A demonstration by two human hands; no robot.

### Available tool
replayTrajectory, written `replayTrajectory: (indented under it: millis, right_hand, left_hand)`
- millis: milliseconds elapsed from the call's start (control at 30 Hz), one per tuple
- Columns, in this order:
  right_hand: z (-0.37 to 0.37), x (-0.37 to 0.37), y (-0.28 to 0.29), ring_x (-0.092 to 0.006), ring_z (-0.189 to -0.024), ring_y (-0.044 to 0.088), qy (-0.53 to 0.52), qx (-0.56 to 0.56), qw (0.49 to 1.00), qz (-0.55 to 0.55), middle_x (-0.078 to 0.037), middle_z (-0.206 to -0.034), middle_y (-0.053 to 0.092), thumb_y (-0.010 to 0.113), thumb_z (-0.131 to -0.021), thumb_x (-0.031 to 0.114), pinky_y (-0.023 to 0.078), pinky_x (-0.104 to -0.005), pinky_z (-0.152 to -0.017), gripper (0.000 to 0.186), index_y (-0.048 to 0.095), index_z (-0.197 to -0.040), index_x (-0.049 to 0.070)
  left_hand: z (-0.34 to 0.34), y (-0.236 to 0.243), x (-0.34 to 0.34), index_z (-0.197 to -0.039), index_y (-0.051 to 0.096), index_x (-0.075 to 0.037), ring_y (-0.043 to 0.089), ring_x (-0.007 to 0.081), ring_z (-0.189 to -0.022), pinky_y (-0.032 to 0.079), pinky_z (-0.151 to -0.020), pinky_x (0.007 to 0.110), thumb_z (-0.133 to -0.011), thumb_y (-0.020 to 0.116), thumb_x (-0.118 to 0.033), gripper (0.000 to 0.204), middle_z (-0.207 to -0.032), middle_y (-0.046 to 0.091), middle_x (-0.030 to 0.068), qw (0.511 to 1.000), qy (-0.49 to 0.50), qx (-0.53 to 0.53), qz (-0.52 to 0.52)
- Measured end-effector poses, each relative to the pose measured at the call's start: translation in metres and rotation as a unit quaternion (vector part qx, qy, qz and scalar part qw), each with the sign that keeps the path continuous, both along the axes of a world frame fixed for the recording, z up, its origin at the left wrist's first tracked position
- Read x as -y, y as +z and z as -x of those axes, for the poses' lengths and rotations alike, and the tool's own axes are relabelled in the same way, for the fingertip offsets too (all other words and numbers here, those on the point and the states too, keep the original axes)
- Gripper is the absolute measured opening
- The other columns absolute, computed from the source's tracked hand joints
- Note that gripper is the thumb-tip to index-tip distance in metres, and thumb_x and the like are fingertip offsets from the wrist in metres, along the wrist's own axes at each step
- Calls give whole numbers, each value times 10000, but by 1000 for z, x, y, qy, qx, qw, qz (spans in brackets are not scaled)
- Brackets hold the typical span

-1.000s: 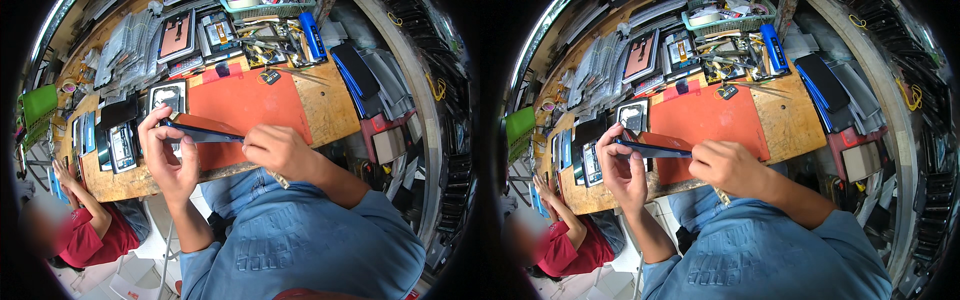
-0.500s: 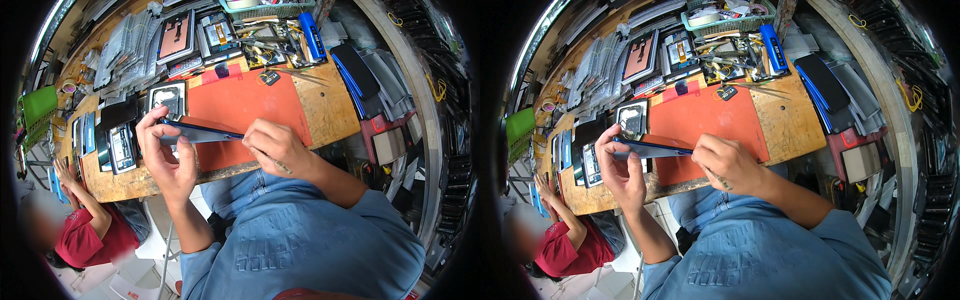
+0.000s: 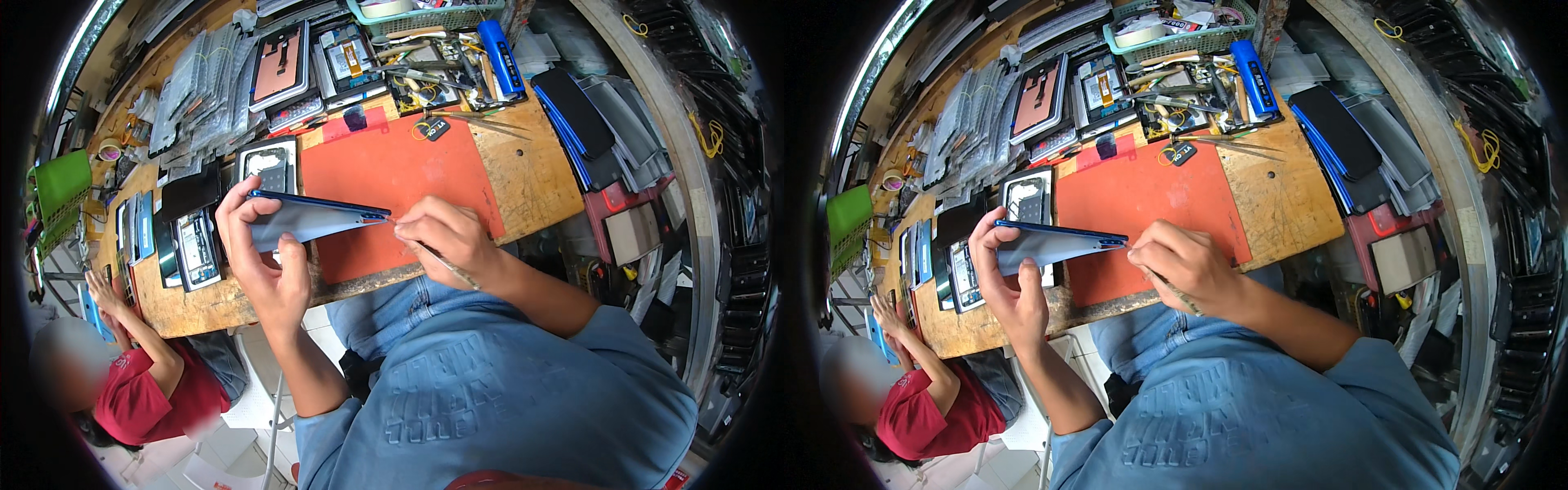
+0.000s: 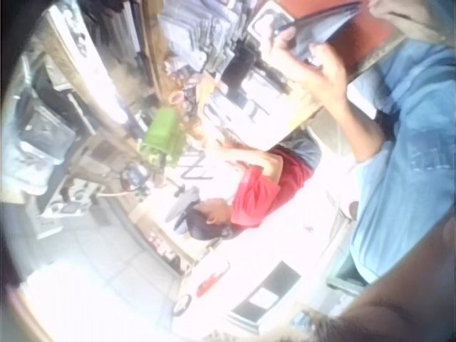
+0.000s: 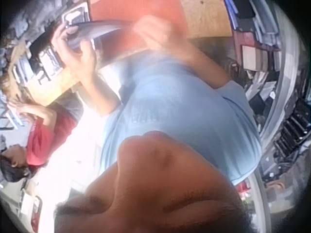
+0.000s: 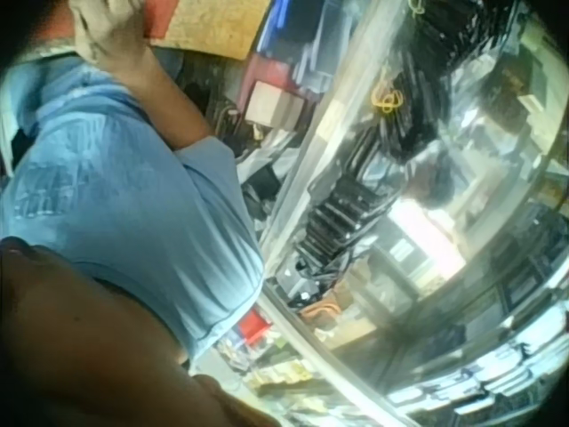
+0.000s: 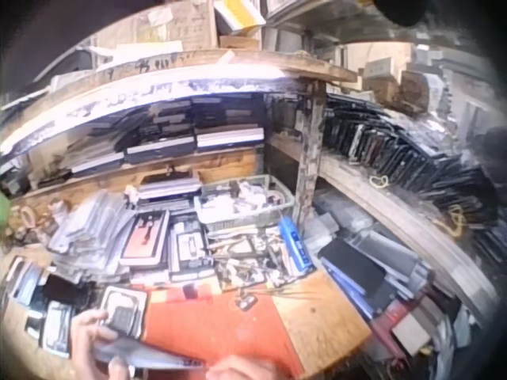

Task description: The person uses a screwdriver to remove screws from a blue smartphone, then uses a metal prying tool to separate the screen assembly from the frame. The person continues to pry and lift the screen while the phone rests on a red mat. A second person works on a different phone in the background.

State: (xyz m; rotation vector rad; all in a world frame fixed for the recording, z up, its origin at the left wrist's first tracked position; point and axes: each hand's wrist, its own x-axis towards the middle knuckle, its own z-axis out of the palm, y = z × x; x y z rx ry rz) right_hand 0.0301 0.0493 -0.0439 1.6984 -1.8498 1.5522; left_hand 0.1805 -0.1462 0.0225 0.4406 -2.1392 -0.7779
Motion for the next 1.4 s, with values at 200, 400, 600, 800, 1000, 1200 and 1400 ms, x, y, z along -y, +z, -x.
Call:
replayTrajectory:
  millis: [200,400,600,800,1000,1200,1400]
  right_hand:
    - [4,-22,0,-285,-799,730,-28,73,997,-12,-131,-942,683,788,-816,-89,582,-384,-660,234,670,-991,11]
    - [43,-47,8,-336,-875,701,-113,80,985,-102,-141,-963,665,740,-881,-71,563,-415,-738,182,618,-992,4]
    - [70,-53,23,-375,-890,670,-188,-1,939,-288,-149,-946,644,719,-937,46,522,-492,-790,146,604,-1023,21]
    - [63,-42,9,-358,-890,666,-222,19,944,-244,-128,-944,655,743,-921,66,518,-489,-800,253,654,-1153,19]
    - [60,-51,9,-303,-844,665,-230,53,944,-232,-111,-942,658,763,-900,20,532,-437,-782,317,674,-1205,26]
    - [64,-73,9,-326,-893,699,-251,50,953,-162,-154,-951,667,753,-908,31,559,-446,-780,190,700,-1090,12]
    - [52,-87,24,-338,-840,683,-248,-39,960,-120,-120,-898,656,755,-872,46,544,-450,-734,114,699,-971,53]
  left_hand:
    - [-5,-4,2,-1122,614,7,537,342,-1347,366,-1179,453,-765,567,-10,360,-1448,564,226,1000,4,-2,10]
    - [-3,-3,2,-1111,614,3,538,347,-1348,356,-1187,446,-734,556,3,381,-1447,569,231,1000,-11,-3,-7]
    - [2,-1,4,-1088,612,5,541,342,-1345,355,-1188,441,-701,511,32,400,-1441,574,225,1000,-17,-13,-22]
    - [-3,-1,2,-1075,616,12,544,348,-1353,360,-1192,444,-685,487,47,412,-1420,586,222,1000,-11,-16,-23]
    - [-4,0,5,-1051,635,15,545,378,-1351,370,-1196,463,-687,495,33,390,-1408,586,225,999,-34,-2,0]
    - [-1,4,11,-1101,633,14,568,339,-1282,392,-1170,448,-683,499,25,438,-1415,595,232,1000,-29,2,-4]
    - [-21,-15,19,-1151,564,11,502,320,-1402,391,-1178,453,-705,457,10,458,-1562,504,258,997,-6,-22,-71]
